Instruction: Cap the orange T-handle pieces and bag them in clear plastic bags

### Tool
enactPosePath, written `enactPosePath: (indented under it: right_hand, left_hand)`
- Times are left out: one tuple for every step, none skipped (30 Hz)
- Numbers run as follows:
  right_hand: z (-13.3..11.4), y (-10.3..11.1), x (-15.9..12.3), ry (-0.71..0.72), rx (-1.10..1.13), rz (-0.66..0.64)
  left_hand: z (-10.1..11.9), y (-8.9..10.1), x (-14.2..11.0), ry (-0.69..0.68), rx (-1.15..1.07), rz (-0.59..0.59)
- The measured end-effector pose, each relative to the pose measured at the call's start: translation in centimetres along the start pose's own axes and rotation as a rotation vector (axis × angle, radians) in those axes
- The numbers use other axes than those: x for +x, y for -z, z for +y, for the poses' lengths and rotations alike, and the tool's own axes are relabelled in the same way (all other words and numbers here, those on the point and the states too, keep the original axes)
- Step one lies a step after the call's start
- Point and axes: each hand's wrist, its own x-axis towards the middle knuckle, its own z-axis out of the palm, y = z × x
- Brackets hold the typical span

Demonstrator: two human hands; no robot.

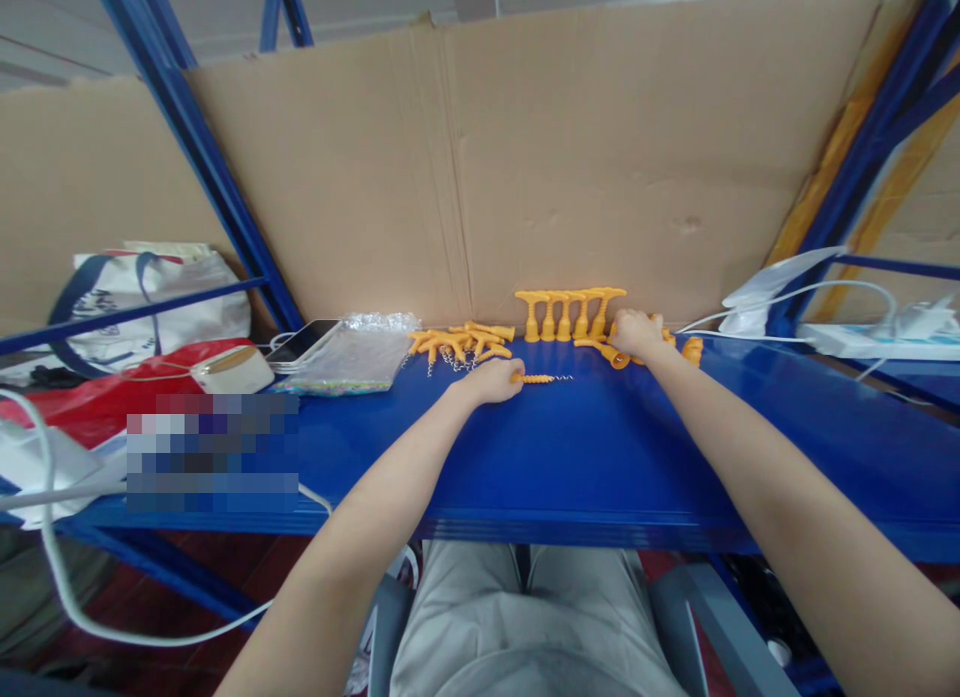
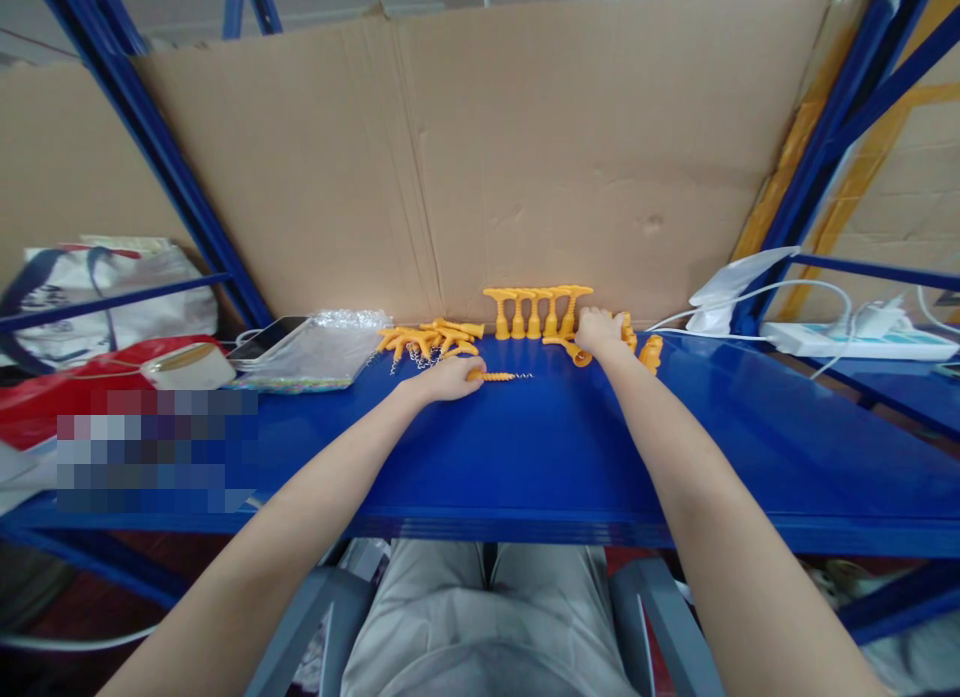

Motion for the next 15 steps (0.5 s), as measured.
enactPosePath:
  right_hand:
    - [0.04, -0.03, 0.10, -0.006, 0.015, 0.010]
    - [0.09, -0.07, 0.23, -0.013, 0.022, 0.009]
    - [0.16, -0.13, 0.36, -0.018, 0.020, -0.002]
    - [0.22, -0.22, 0.49, -0.024, 0.015, -0.015]
    - [0.28, -0.32, 0.61, -0.029, 0.011, -0.023]
    - [0.31, -0.43, 0.71, -0.034, 0.012, -0.022]
    - [0.32, -0.54, 0.78, -0.038, 0.019, -0.014]
    - [0.30, -0.65, 0.82, -0.042, 0.030, 0.001]
    - [0.24, -0.73, 0.83, -0.048, 0.038, 0.014]
    - [0.16, -0.79, 0.82, -0.054, 0.042, 0.023]
    - [0.04, -0.81, 0.78, -0.059, 0.043, 0.026]
    - [-0.10, -0.79, 0.71, -0.066, 0.041, 0.024]
    - [-0.24, -0.73, 0.63, -0.074, 0.036, 0.019]
    - [-0.38, -0.63, 0.52, -0.082, 0.031, 0.013]
    - [-0.50, -0.48, 0.39, -0.088, 0.028, 0.010]
  left_hand:
    - [0.11, 0.14, -0.10, 0.013, -0.003, -0.004]
    - [0.20, 0.24, -0.18, 0.024, -0.008, -0.005]
    - [0.27, 0.31, -0.24, 0.035, -0.012, -0.003]
    - [0.32, 0.35, -0.28, 0.044, -0.017, 0.001]
    - [0.35, 0.37, -0.30, 0.051, -0.021, 0.005]
    - [0.36, 0.37, -0.29, 0.055, -0.022, 0.008]
    - [0.36, 0.37, -0.28, 0.059, -0.020, 0.008]
    - [0.36, 0.38, -0.27, 0.062, -0.015, 0.005]
    - [0.37, 0.40, -0.26, 0.063, -0.010, 0.000]
    - [0.38, 0.42, -0.24, 0.062, -0.007, -0.006]
    - [0.40, 0.46, -0.23, 0.062, -0.008, -0.012]
    - [0.43, 0.50, -0.23, 0.063, -0.013, -0.019]
    - [0.47, 0.54, -0.22, 0.065, -0.021, -0.025]
    - [0.51, 0.57, -0.22, 0.069, -0.029, -0.031]
    - [0.55, 0.60, -0.22, 0.075, -0.035, -0.038]
